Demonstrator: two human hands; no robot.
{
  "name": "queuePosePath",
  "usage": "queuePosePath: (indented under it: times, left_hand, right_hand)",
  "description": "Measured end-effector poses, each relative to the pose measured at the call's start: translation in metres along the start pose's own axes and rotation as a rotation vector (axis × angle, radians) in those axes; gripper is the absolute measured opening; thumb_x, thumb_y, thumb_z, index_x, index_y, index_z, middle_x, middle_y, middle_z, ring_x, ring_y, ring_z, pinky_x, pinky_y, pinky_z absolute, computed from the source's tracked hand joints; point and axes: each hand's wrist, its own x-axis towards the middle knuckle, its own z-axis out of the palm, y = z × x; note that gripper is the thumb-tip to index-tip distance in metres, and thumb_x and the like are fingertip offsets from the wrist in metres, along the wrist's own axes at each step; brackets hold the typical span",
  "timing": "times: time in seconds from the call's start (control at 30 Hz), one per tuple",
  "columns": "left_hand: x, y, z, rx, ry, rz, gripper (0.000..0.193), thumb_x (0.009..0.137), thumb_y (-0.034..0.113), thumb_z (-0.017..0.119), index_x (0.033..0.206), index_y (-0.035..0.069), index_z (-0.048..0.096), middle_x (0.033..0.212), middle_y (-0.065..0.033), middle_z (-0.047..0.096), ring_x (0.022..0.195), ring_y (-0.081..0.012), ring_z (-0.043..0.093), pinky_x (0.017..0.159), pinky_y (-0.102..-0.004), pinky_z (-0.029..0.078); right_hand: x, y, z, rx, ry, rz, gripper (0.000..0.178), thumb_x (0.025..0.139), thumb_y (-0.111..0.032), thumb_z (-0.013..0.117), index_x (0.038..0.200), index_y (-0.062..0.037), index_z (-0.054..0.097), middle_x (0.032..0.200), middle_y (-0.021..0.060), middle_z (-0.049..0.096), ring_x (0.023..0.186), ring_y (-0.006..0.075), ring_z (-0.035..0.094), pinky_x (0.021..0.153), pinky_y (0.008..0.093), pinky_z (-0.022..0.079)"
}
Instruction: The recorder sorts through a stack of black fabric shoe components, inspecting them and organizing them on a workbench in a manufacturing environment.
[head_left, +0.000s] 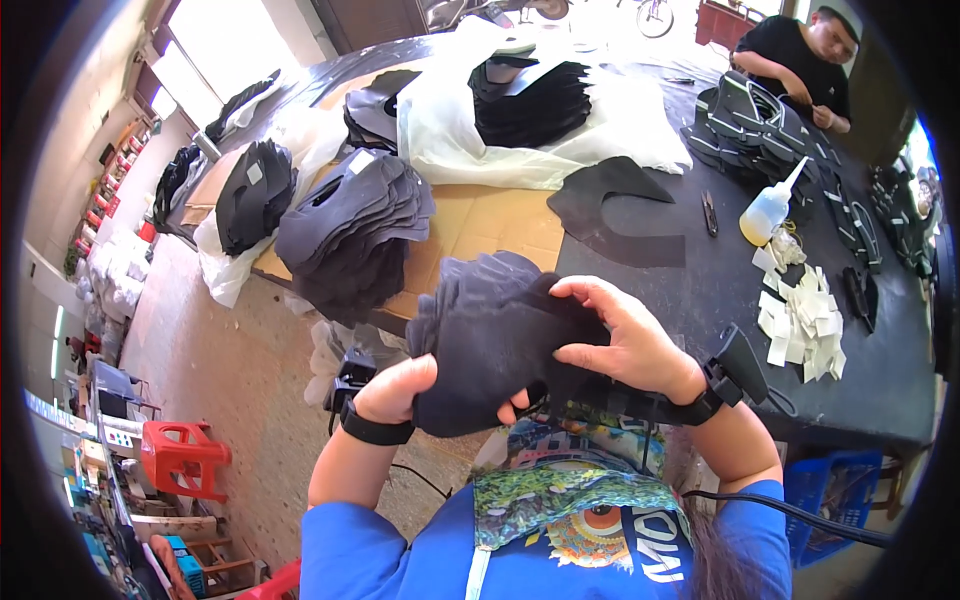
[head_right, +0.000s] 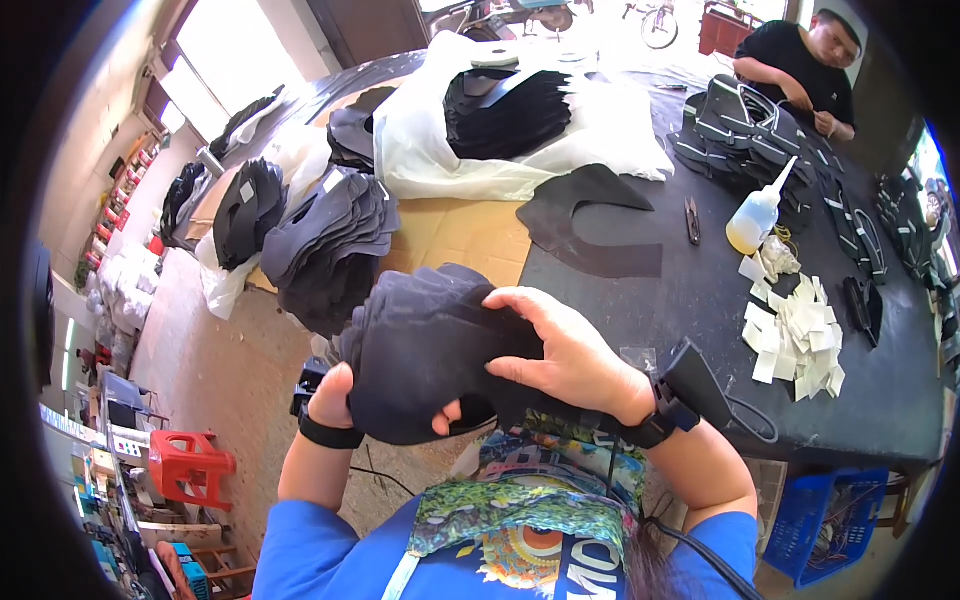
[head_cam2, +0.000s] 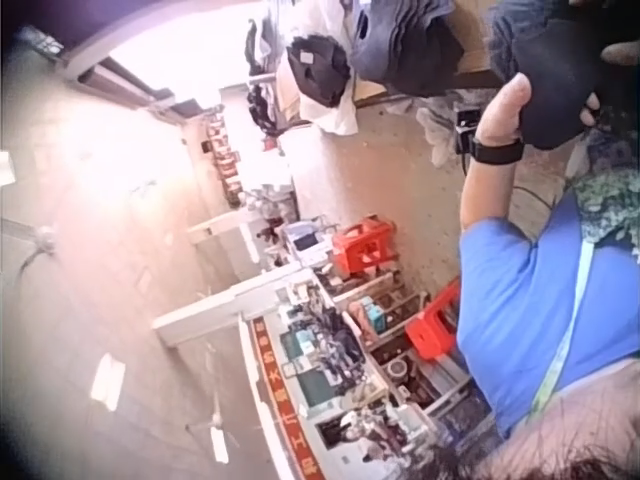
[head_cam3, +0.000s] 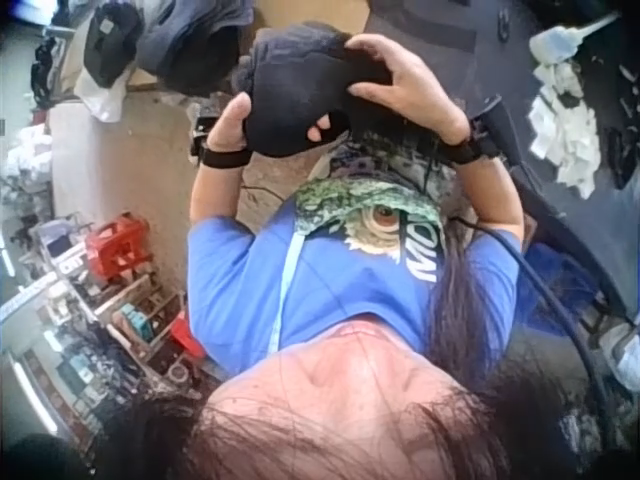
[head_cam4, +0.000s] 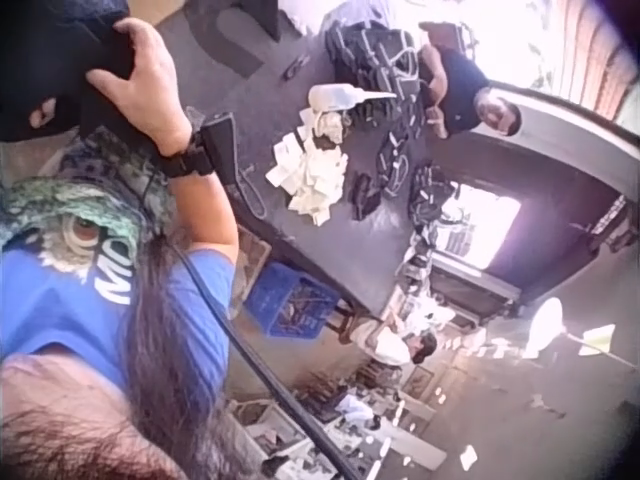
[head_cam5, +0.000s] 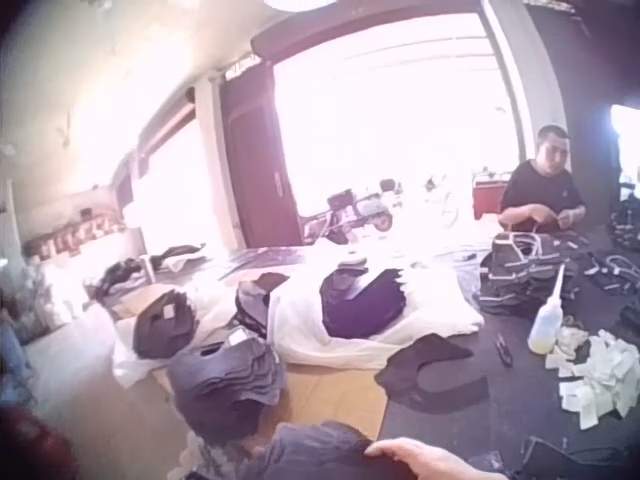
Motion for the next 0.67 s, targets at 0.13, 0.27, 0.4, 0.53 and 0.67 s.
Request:
queuePosePath:
  times: [0.13,0.27,0.4,0.53,0.67]
  left_hand:
    - [0.002,-0.003,0.006,0.020,-0.118,0.059,0.101,0.067,0.066,0.052,0.127,-0.010,0.025,0.104,-0.0269,0.053,0.088,-0.0297,0.059,0.078,-0.0360,0.048]
    - [-0.002,-0.009,0.011,-0.132,-0.217,0.165,0.094,0.073,0.060,0.053,0.129,-0.010,0.023,0.113,-0.0253,0.049,0.100,-0.0285,0.054,0.086,-0.0336,0.043]
    - [-0.005,-0.011,0.007,-0.035,-0.183,0.158,0.085,0.074,0.053,0.054,0.131,-0.003,0.025,0.118,-0.0216,0.046,0.106,-0.0275,0.050,0.090,-0.0330,0.038]
    - [-0.013,-0.015,0.002,0.084,-0.124,0.157,0.075,0.075,0.045,0.056,0.133,0.005,0.026,0.125,-0.0166,0.042,0.114,-0.0262,0.043,0.096,-0.0322,0.031]
    - [-0.030,-0.018,-0.006,0.205,-0.039,0.158,0.069,0.076,0.036,0.057,0.134,0.014,0.028,0.132,-0.0116,0.038,0.122,-0.0250,0.037,0.102,-0.0314,0.024]
  right_hand:
    - [-0.010,0.007,0.010,-0.012,0.051,-0.054,0.034,0.067,-0.015,0.071,0.093,-0.0024,0.054,0.095,0.0131,0.051,0.088,0.0274,0.052,0.077,0.0323,0.042]
    - [-0.020,-0.004,0.014,0.187,0.093,-0.021,0.024,0.069,-0.011,0.068,0.086,-0.0025,0.054,0.092,0.0123,0.047,0.083,0.0256,0.049,0.073,0.0305,0.040]
    - [-0.028,-0.005,0.017,0.443,0.069,-0.049,0.020,0.074,-0.009,0.064,0.090,-0.0018,0.054,0.101,0.0116,0.046,0.093,0.0230,0.046,0.082,0.0319,0.037]
    - [-0.033,0.002,0.021,0.430,0.058,-0.105,0.022,0.074,-0.008,0.062,0.094,-0.0014,0.054,0.105,0.0126,0.046,0.098,0.0246,0.045,0.085,0.0331,0.035]
    - [-0.035,-0.004,0.015,0.285,-0.074,-0.166,0.025,0.071,-0.007,0.062,0.095,-0.0012,0.054,0.106,0.0147,0.046,0.098,0.0263,0.046,0.085,0.0332,0.036]
